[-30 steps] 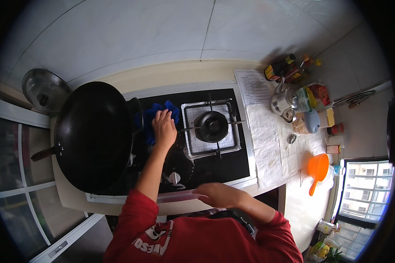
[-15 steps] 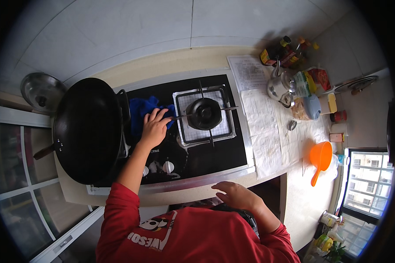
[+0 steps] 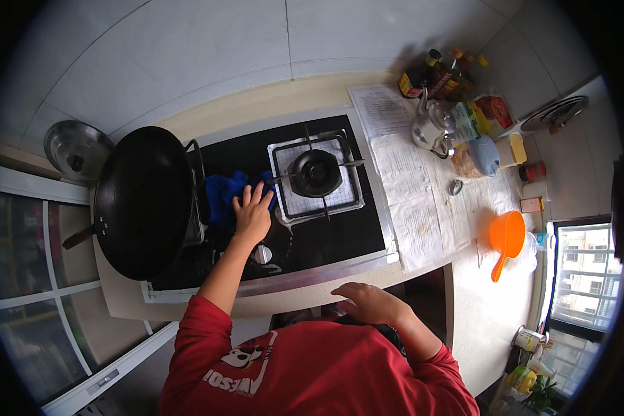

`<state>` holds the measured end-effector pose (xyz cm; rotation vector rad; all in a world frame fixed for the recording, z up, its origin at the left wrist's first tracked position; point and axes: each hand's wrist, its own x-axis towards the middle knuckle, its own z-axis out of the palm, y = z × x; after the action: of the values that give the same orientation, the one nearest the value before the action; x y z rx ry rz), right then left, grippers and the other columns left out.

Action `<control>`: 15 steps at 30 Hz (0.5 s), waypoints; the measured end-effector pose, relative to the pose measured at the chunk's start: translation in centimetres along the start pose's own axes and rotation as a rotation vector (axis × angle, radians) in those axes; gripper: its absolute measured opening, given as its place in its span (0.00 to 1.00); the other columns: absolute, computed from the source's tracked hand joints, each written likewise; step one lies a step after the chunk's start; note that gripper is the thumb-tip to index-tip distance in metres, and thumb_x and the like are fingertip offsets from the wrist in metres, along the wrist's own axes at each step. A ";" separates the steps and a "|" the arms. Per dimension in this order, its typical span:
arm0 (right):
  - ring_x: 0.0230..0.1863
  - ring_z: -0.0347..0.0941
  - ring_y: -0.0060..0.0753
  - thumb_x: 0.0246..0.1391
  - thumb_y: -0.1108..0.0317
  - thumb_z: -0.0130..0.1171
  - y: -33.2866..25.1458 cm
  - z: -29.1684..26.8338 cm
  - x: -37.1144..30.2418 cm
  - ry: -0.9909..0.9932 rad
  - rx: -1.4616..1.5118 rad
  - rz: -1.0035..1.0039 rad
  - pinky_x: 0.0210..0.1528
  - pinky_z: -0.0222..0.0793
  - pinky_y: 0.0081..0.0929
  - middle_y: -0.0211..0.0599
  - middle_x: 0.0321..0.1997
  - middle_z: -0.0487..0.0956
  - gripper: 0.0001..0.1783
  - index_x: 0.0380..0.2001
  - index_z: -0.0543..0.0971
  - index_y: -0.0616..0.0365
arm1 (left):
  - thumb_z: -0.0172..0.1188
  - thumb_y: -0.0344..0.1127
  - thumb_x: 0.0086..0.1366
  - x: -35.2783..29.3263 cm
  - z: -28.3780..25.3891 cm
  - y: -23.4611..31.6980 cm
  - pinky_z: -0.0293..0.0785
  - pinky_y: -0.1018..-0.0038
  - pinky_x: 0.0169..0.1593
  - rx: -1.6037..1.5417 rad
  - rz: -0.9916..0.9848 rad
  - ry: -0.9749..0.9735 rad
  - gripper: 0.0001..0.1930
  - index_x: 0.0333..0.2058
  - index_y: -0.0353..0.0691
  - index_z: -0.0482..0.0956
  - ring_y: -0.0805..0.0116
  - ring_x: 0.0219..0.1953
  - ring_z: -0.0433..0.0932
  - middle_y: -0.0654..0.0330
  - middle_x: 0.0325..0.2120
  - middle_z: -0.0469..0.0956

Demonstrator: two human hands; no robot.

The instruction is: The person cleans a wooden cutting board with a blue cloth, then wipes a wok and places it on the stove. They proceed to wipe the countertop and sink area with the blue cloth, followed by scrubbing the stovetop with a pink sponge. Finally, they wipe the stovetop again with the blue cloth.

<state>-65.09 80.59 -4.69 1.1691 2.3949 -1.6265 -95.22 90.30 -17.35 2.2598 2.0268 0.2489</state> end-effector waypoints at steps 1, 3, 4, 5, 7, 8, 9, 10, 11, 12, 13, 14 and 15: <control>0.49 0.70 0.49 0.53 0.65 0.50 0.0 0.1 0.0 -0.005 0.005 0.004 0.52 0.67 0.37 0.47 0.47 0.74 0.19 0.46 0.72 0.62 | 0.55 0.28 0.51 -0.2 0.0 -0.2 0.51 0.48 0.55 -0.011 0.017 -0.025 0.22 0.49 0.46 0.73 0.53 0.59 0.55 0.60 0.57 0.61; 0.51 0.69 0.49 0.53 0.64 0.49 -0.3 -0.2 -0.1 -0.038 0.019 0.023 0.53 0.66 0.36 0.48 0.49 0.74 0.19 0.47 0.72 0.62 | 0.55 0.28 0.51 -0.8 -0.5 0.0 0.52 0.48 0.55 -0.050 0.043 -0.087 0.22 0.48 0.46 0.74 0.53 0.59 0.55 0.60 0.58 0.61; 0.51 0.69 0.49 0.53 0.64 0.49 -0.3 -0.1 -0.2 -0.042 0.012 0.021 0.53 0.65 0.36 0.48 0.50 0.73 0.20 0.47 0.72 0.61 | 0.55 0.27 0.51 -1.2 -0.7 0.1 0.52 0.48 0.55 -0.069 0.055 -0.118 0.22 0.48 0.46 0.75 0.53 0.59 0.55 0.60 0.58 0.61; 0.51 0.69 0.49 0.53 0.64 0.49 -0.1 0.0 -0.2 -0.045 0.006 0.016 0.54 0.65 0.36 0.48 0.50 0.73 0.20 0.48 0.72 0.61 | 0.55 0.27 0.50 -1.6 -0.9 0.4 0.54 0.49 0.54 -0.090 0.052 -0.132 0.21 0.46 0.45 0.76 0.54 0.58 0.56 0.60 0.57 0.61; 0.52 0.69 0.49 0.54 0.63 0.49 -0.2 0.2 -0.1 -0.056 0.001 0.004 0.54 0.65 0.36 0.48 0.51 0.73 0.20 0.48 0.72 0.60 | 0.54 0.27 0.50 -2.2 -1.3 1.0 0.56 0.49 0.52 -0.109 0.039 -0.168 0.20 0.45 0.45 0.77 0.54 0.57 0.57 0.59 0.56 0.62; 0.52 0.68 0.49 0.54 0.63 0.49 -0.2 0.1 0.0 -0.062 0.002 -0.001 0.54 0.64 0.36 0.48 0.51 0.72 0.20 0.48 0.72 0.60 | 0.54 0.27 0.50 -2.4 -1.4 1.3 0.56 0.49 0.51 -0.114 0.035 -0.184 0.19 0.44 0.45 0.77 0.54 0.57 0.57 0.59 0.56 0.62; 0.52 0.68 0.49 0.54 0.62 0.49 -0.2 0.0 0.1 -0.068 0.003 -0.007 0.55 0.64 0.36 0.48 0.51 0.72 0.20 0.48 0.72 0.59 | 0.54 0.28 0.51 -2.6 -1.7 1.7 0.57 0.49 0.50 -0.106 0.032 -0.212 0.19 0.43 0.45 0.78 0.53 0.57 0.57 0.59 0.56 0.63; 0.52 0.68 0.48 0.54 0.62 0.49 -0.4 -0.1 0.2 -0.079 0.003 -0.003 0.55 0.64 0.36 0.48 0.51 0.72 0.20 0.48 0.72 0.59 | 0.54 0.26 0.50 -3.0 -2.0 2.0 0.60 0.57 0.47 -0.057 0.051 -0.215 0.19 0.43 0.44 0.78 0.55 0.57 0.59 0.59 0.56 0.63; 0.52 0.68 0.48 0.54 0.62 0.49 -0.6 -0.2 0.3 -0.089 0.002 0.001 0.55 0.64 0.36 0.48 0.51 0.72 0.20 0.49 0.72 0.59 | 0.54 0.26 0.50 -3.4 -2.0 2.1 0.60 0.57 0.48 -0.058 0.066 -0.225 0.19 0.43 0.44 0.78 0.55 0.57 0.59 0.59 0.56 0.63; 0.52 0.68 0.48 0.54 0.61 0.50 -0.7 -0.3 0.4 -0.100 0.002 0.006 0.55 0.64 0.36 0.48 0.51 0.72 0.20 0.49 0.72 0.59 | 0.54 0.26 0.50 -3.9 -2.0 2.1 0.60 0.56 0.48 -0.059 0.080 -0.235 0.19 0.43 0.45 0.78 0.55 0.57 0.59 0.59 0.56 0.64; 0.52 0.69 0.48 0.54 0.61 0.50 -0.7 -0.4 0.6 -0.093 -0.017 -0.004 0.54 0.64 0.36 0.48 0.51 0.73 0.20 0.49 0.72 0.58 | 0.54 0.27 0.51 -4.3 -2.1 2.2 0.60 0.55 0.49 -0.035 0.099 -0.252 0.18 0.43 0.45 0.78 0.55 0.56 0.59 0.59 0.56 0.63; 0.52 0.69 0.48 0.54 0.62 0.50 -0.6 -0.4 0.7 -0.088 -0.034 -0.013 0.54 0.64 0.36 0.48 0.50 0.73 0.20 0.49 0.72 0.58 | 0.53 0.29 0.53 -4.7 -2.9 2.6 0.59 0.52 0.51 -0.072 0.113 -0.302 0.18 0.44 0.46 0.78 0.53 0.57 0.59 0.58 0.57 0.63; 0.51 0.69 0.48 0.54 0.62 0.50 -0.5 -0.4 0.9 -0.083 -0.050 -0.022 0.54 0.64 0.37 0.48 0.50 0.73 0.20 0.49 0.72 0.58 | 0.52 0.29 0.53 -5.2 -2.6 3.0 0.56 0.48 0.52 -0.081 0.108 -0.294 0.18 0.45 0.46 0.77 0.53 0.58 0.57 0.58 0.57 0.63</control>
<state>-65.91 81.32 -4.48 1.0494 2.3913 -1.5777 -93.29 84.68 -14.58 2.2080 1.7211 0.0041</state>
